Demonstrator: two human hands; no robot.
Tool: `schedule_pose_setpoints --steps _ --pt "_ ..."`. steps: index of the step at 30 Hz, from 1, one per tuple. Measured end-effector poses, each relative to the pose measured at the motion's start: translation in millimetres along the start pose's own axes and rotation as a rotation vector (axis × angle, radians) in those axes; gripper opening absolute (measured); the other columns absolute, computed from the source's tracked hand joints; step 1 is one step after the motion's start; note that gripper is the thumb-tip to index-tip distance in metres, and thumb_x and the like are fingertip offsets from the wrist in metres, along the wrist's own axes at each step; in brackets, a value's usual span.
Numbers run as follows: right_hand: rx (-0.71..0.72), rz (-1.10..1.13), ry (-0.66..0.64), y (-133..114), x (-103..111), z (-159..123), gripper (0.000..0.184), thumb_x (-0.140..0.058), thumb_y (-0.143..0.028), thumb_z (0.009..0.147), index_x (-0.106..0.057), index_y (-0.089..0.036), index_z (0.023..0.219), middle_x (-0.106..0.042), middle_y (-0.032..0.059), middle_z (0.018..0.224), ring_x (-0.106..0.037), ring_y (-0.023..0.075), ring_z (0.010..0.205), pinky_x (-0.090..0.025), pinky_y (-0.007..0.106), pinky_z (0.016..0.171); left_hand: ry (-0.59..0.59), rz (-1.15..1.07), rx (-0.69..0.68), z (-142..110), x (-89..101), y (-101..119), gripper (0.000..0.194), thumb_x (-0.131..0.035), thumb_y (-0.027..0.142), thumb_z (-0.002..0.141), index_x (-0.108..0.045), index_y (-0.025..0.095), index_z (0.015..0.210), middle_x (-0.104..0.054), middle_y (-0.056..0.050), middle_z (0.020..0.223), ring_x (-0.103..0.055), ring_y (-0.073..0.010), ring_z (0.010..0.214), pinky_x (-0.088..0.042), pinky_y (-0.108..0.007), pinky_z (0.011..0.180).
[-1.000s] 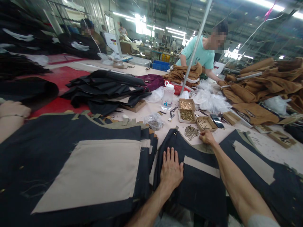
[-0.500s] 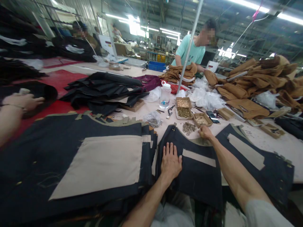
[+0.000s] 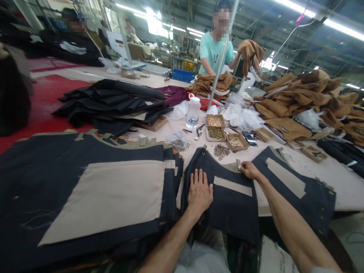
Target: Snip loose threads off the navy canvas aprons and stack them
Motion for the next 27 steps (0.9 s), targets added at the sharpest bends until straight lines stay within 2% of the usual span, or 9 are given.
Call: schedule_pose_setpoints --steps 6,12,15,19,23,27 --pt "-0.002 0.101 -0.025 1 2 -1 0.023 -0.062 -0.039 0.078 -0.068 -0.016 0.076 -0.064 0.0014 0.066 -0.055 0.0162 0.064 -0.037 0.025 0.06 -0.003 -0.01 0.003 0 -0.3 0 0.068 -0.04 0.049 0.102 -0.048 0.007 0.155 -0.037 -0.017 0.167 -0.022 -0.0353 0.159 -0.011 -0.054 0.131" --pt "-0.13 0.217 -0.021 12 5 13 0.02 -0.069 -0.034 0.066 -0.07 -0.015 0.07 -0.063 0.0015 0.062 -0.054 0.0157 0.062 -0.037 0.025 0.057 -0.016 -0.003 0.001 1 0.2 0 0.068 -0.039 0.049 0.103 -0.047 0.007 0.156 -0.037 -0.017 0.168 -0.023 -0.035 0.159 -0.012 -0.054 0.132" --pt "-0.189 0.279 -0.058 16 10 20 0.019 -0.072 -0.033 0.06 -0.068 -0.015 0.066 -0.061 0.001 0.057 -0.052 0.0145 0.057 -0.036 0.025 0.053 -0.023 -0.003 0.002 2 0.3 1 0.068 -0.038 0.049 0.103 -0.047 0.007 0.156 -0.036 -0.017 0.168 -0.023 -0.0347 0.159 -0.012 -0.053 0.132" --pt "-0.224 0.344 -0.152 14 14 23 0.022 -0.073 -0.035 0.059 -0.067 -0.015 0.066 -0.064 0.0031 0.058 -0.054 0.0143 0.055 -0.036 0.025 0.051 -0.028 -0.003 0.003 3 1.0 1 0.068 -0.04 0.049 0.103 -0.047 0.008 0.156 -0.037 -0.016 0.168 -0.021 -0.0343 0.16 -0.012 -0.054 0.132" --pt "-0.258 0.308 -0.23 11 12 29 0.03 -0.081 -0.039 0.058 -0.063 -0.016 0.063 -0.062 0.0025 0.054 -0.052 0.0128 0.051 -0.031 0.024 0.047 -0.041 -0.008 0.012 4 0.9 0 0.068 -0.039 0.05 0.103 -0.046 0.008 0.156 -0.035 -0.016 0.169 -0.02 -0.0343 0.16 -0.012 -0.054 0.132" --pt "-0.307 0.212 -0.28 18 6 45 0.041 -0.089 -0.036 0.052 -0.052 -0.019 0.054 -0.057 0.0003 0.047 -0.055 0.014 0.048 -0.03 0.024 0.045 -0.061 -0.015 0.013 4 -3.0 -2 0.067 -0.039 0.047 0.103 -0.044 0.01 0.158 -0.032 -0.013 0.17 -0.018 -0.0333 0.161 -0.012 -0.053 0.133"
Point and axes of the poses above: each hand's wrist, its own z-axis towards the middle knuckle, its own x-axis out of the back of the hand, y = z × x, the point moved 4 cm from there along z, towards the middle knuckle
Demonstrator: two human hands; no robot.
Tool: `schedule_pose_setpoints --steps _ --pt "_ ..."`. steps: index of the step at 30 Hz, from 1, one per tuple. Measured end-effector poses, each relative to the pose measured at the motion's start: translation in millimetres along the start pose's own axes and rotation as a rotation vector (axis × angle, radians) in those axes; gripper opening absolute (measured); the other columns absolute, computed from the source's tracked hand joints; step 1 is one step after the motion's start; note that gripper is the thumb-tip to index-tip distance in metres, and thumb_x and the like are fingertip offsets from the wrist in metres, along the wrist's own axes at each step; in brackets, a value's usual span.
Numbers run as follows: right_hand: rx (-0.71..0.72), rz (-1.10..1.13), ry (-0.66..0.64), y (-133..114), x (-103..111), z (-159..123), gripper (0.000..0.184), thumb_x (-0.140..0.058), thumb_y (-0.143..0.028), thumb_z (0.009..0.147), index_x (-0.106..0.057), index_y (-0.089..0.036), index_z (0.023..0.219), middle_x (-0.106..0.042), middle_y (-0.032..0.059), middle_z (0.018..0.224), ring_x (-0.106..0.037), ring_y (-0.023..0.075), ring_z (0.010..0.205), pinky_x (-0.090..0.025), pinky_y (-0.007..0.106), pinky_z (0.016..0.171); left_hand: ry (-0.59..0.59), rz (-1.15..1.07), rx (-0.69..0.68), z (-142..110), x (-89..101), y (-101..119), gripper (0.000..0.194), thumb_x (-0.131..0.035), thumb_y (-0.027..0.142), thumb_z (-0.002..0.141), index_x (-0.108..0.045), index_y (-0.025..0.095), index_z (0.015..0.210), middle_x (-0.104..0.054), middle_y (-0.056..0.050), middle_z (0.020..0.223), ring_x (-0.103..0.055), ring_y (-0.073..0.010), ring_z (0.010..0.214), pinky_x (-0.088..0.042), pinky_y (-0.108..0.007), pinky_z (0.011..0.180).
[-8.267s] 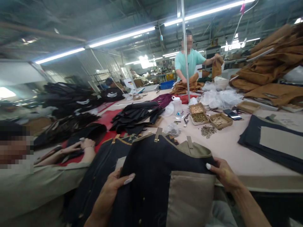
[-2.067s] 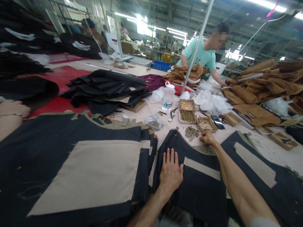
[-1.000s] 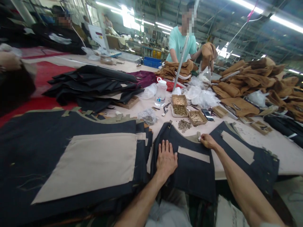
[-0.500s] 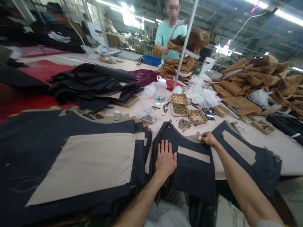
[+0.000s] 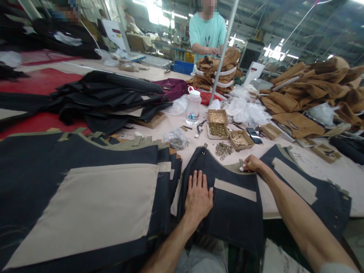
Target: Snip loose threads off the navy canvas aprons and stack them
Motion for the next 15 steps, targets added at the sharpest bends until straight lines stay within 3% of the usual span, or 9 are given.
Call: schedule_pose_setpoints --steps 4,8,12,15 --pt "-0.073 -0.094 -0.026 3 0 17 0.038 -0.093 -0.034 0.049 -0.058 -0.018 0.054 -0.059 0.0028 0.046 -0.056 0.0162 0.044 -0.031 0.025 0.043 -0.006 -0.003 0.001 1 -3.3 -2 0.067 -0.043 0.046 0.101 -0.043 0.011 0.159 -0.031 -0.013 0.171 -0.014 -0.0334 0.162 -0.012 -0.054 0.133" --pt "-0.083 -0.182 -0.013 -11 1 16 0.03 -0.09 -0.025 0.049 -0.061 -0.017 0.052 -0.056 0.0034 0.042 -0.052 0.0164 0.04 -0.032 0.027 0.044 -0.007 -0.004 0.008 -1 -2.8 -3 0.068 -0.041 0.047 0.102 -0.044 0.009 0.158 -0.032 -0.015 0.17 -0.015 -0.0345 0.162 -0.011 -0.054 0.133" --pt "0.029 -0.219 0.099 -39 5 11 0.023 -0.081 -0.017 0.048 -0.058 -0.018 0.05 -0.054 -0.0007 0.045 -0.051 0.0146 0.047 -0.032 0.025 0.048 0.007 -0.007 0.013 -4 -2.0 -3 0.068 -0.041 0.048 0.103 -0.046 0.007 0.156 -0.032 -0.017 0.17 -0.017 -0.0354 0.161 -0.011 -0.055 0.132" --pt "0.142 -0.198 0.246 -61 0 14 0.009 -0.071 -0.023 0.062 -0.064 -0.018 0.062 -0.061 0.0006 0.058 -0.056 0.0152 0.058 -0.035 0.024 0.054 0.025 -0.011 0.005 -7 -1.9 -4 0.068 -0.04 0.049 0.103 -0.047 0.006 0.156 -0.032 -0.018 0.169 -0.019 -0.0355 0.161 -0.011 -0.055 0.132"
Point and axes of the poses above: each hand's wrist, its own z-axis towards the middle knuckle, its own x-axis out of the back of the hand, y = z × x, the point moved 4 cm from there along z, towards the middle knuckle
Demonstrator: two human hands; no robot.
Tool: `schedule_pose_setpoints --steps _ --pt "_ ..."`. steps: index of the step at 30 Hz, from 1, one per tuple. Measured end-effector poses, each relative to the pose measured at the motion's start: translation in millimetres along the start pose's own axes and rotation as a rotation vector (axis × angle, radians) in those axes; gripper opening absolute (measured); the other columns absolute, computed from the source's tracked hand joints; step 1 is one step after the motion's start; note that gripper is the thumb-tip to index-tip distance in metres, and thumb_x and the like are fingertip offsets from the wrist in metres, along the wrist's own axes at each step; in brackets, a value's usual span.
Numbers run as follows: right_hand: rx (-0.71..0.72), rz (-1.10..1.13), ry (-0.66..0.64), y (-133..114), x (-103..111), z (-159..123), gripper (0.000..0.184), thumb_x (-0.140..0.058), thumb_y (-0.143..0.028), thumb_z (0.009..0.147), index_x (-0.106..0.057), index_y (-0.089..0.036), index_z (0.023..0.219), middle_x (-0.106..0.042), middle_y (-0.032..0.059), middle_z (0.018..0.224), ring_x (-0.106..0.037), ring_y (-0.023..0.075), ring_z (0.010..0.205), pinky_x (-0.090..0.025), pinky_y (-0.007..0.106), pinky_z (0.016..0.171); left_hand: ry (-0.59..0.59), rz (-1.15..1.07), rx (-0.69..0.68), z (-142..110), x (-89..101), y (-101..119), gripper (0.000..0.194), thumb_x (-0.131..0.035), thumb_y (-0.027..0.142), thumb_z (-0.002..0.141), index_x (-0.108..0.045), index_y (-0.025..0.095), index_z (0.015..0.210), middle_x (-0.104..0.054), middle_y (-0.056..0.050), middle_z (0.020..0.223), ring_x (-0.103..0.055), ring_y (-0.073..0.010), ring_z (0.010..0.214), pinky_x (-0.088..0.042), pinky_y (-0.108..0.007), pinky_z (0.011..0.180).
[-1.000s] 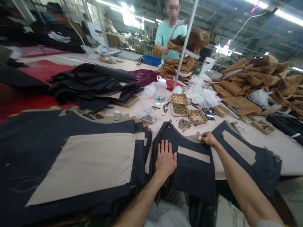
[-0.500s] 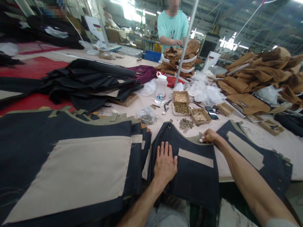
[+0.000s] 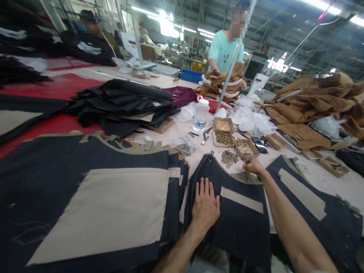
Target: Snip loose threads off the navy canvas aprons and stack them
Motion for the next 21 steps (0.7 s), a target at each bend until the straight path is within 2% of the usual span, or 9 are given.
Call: schedule_pose_setpoints --steps 3,8,13,21 --pt "0.039 0.014 0.118 -16 -13 7 0.012 -0.064 -0.024 0.069 -0.069 -0.016 0.075 -0.067 0.0051 0.07 -0.061 0.0178 0.068 -0.038 0.025 0.059 0.018 0.002 0.001 -1 0.0 -1 0.068 -0.039 0.049 0.103 -0.047 0.006 0.155 -0.034 -0.018 0.168 -0.02 -0.035 0.16 -0.011 -0.055 0.132" --pt "0.05 -0.01 0.188 -23 -30 13 0.015 -0.062 -0.022 0.071 -0.072 -0.016 0.081 -0.069 0.0059 0.074 -0.062 0.0188 0.072 -0.039 0.025 0.064 0.024 0.001 -0.002 -3 -1.3 -1 0.067 -0.04 0.048 0.102 -0.048 0.007 0.155 -0.037 -0.018 0.167 -0.022 -0.0348 0.16 -0.011 -0.056 0.131" --pt "0.076 -0.04 0.162 -22 -29 18 0.007 -0.062 -0.022 0.07 -0.067 -0.017 0.069 -0.064 0.0039 0.066 -0.056 0.0165 0.065 -0.035 0.025 0.059 0.024 -0.017 0.003 -2 -2.5 -2 0.069 -0.039 0.05 0.102 -0.047 0.007 0.156 -0.034 -0.018 0.168 -0.02 -0.0347 0.16 -0.011 -0.055 0.131" --pt "0.083 -0.011 0.091 -25 -28 22 0.007 -0.062 -0.022 0.068 -0.063 -0.018 0.062 -0.059 0.0017 0.058 -0.052 0.0146 0.057 -0.031 0.025 0.053 0.011 -0.022 -0.001 -2 -2.2 -2 0.07 -0.039 0.051 0.102 -0.047 0.005 0.155 -0.035 -0.019 0.168 -0.021 -0.0349 0.16 -0.012 -0.055 0.131"
Point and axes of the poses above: each hand's wrist, its own z-axis towards the middle knuckle, its own x-axis out of the back of the hand, y = z × x, the point moved 4 cm from there along z, towards the middle knuckle
